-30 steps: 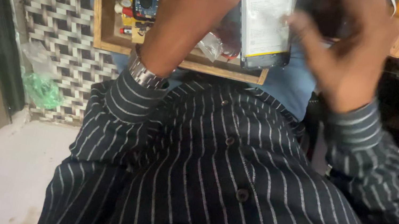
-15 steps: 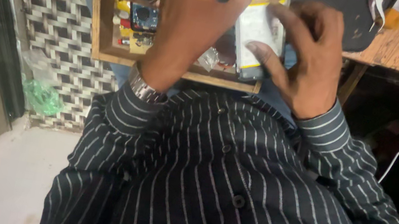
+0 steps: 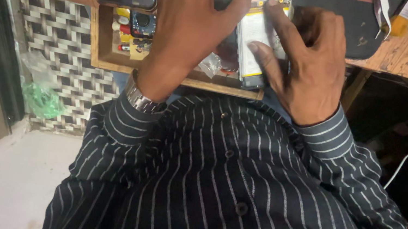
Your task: The person uses tweezers to adjust a small component on a circuit board, then brushes the board with a small brush. They place the board into a disassembled phone chassis and press it into place.
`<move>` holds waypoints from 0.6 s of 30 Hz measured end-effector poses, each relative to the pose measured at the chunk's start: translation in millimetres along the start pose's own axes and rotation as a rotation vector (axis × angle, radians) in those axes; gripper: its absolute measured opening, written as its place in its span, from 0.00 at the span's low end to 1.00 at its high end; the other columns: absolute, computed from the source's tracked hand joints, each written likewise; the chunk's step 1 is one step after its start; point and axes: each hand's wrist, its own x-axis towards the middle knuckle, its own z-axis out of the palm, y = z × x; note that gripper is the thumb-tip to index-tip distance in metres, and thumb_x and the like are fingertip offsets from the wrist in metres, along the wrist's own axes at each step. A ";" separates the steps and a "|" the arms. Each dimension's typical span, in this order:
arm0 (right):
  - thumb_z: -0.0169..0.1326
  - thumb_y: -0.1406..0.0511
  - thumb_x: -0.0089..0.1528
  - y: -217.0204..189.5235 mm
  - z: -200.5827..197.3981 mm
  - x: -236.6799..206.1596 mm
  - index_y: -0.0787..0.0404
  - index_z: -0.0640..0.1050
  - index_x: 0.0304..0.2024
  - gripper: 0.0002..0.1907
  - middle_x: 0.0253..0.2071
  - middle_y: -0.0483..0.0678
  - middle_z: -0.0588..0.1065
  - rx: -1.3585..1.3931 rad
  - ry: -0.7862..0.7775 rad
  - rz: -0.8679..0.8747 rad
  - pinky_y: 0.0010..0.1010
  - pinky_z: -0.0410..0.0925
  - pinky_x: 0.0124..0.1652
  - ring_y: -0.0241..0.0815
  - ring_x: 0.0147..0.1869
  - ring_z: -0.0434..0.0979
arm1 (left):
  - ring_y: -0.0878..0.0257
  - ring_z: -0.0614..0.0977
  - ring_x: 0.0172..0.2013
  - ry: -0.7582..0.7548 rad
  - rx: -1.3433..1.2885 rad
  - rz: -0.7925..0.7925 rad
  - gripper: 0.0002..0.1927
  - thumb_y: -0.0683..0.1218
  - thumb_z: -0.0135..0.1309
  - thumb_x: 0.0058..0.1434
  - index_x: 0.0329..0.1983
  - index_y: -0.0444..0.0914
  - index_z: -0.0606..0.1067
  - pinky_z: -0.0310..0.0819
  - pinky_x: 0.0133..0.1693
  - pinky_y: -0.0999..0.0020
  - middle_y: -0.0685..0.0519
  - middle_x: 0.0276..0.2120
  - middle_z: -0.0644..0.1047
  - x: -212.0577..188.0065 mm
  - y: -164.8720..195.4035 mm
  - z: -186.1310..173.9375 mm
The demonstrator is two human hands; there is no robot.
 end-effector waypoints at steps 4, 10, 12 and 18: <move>0.68 0.56 0.70 -3.2 -3.6 4.4 0.60 0.77 0.64 0.26 0.45 0.51 0.66 -0.029 -0.011 -0.004 0.40 0.64 0.45 0.47 0.47 0.65 | 0.45 0.76 0.50 0.005 -0.014 0.015 0.18 0.47 0.66 0.65 0.51 0.35 0.73 0.70 0.52 0.50 0.46 0.46 0.76 -0.6 -0.7 1.1; 0.63 0.57 0.72 -6.1 -6.2 3.4 0.59 0.75 0.65 0.23 0.47 0.51 0.66 -0.086 -0.020 -0.021 0.38 0.63 0.48 0.47 0.49 0.65 | 0.44 0.77 0.50 0.013 -0.025 -0.005 0.20 0.48 0.67 0.64 0.52 0.35 0.74 0.70 0.52 0.49 0.45 0.46 0.77 -2.0 -2.4 4.3; 0.63 0.56 0.71 -6.4 -6.4 4.4 0.59 0.75 0.64 0.24 0.46 0.51 0.66 -0.100 -0.020 -0.023 0.39 0.62 0.47 0.48 0.48 0.64 | 0.43 0.77 0.49 0.016 0.006 -0.002 0.20 0.49 0.69 0.65 0.51 0.34 0.74 0.70 0.52 0.49 0.44 0.46 0.77 -2.3 -2.3 5.2; 0.63 0.54 0.72 -8.5 -11.4 4.3 0.58 0.76 0.63 0.23 0.43 0.52 0.66 -0.217 -0.053 -0.042 0.39 0.60 0.44 0.49 0.48 0.64 | 0.43 0.77 0.49 0.026 -0.008 0.003 0.19 0.48 0.67 0.65 0.51 0.34 0.74 0.70 0.52 0.49 0.43 0.46 0.77 -3.2 -1.3 6.9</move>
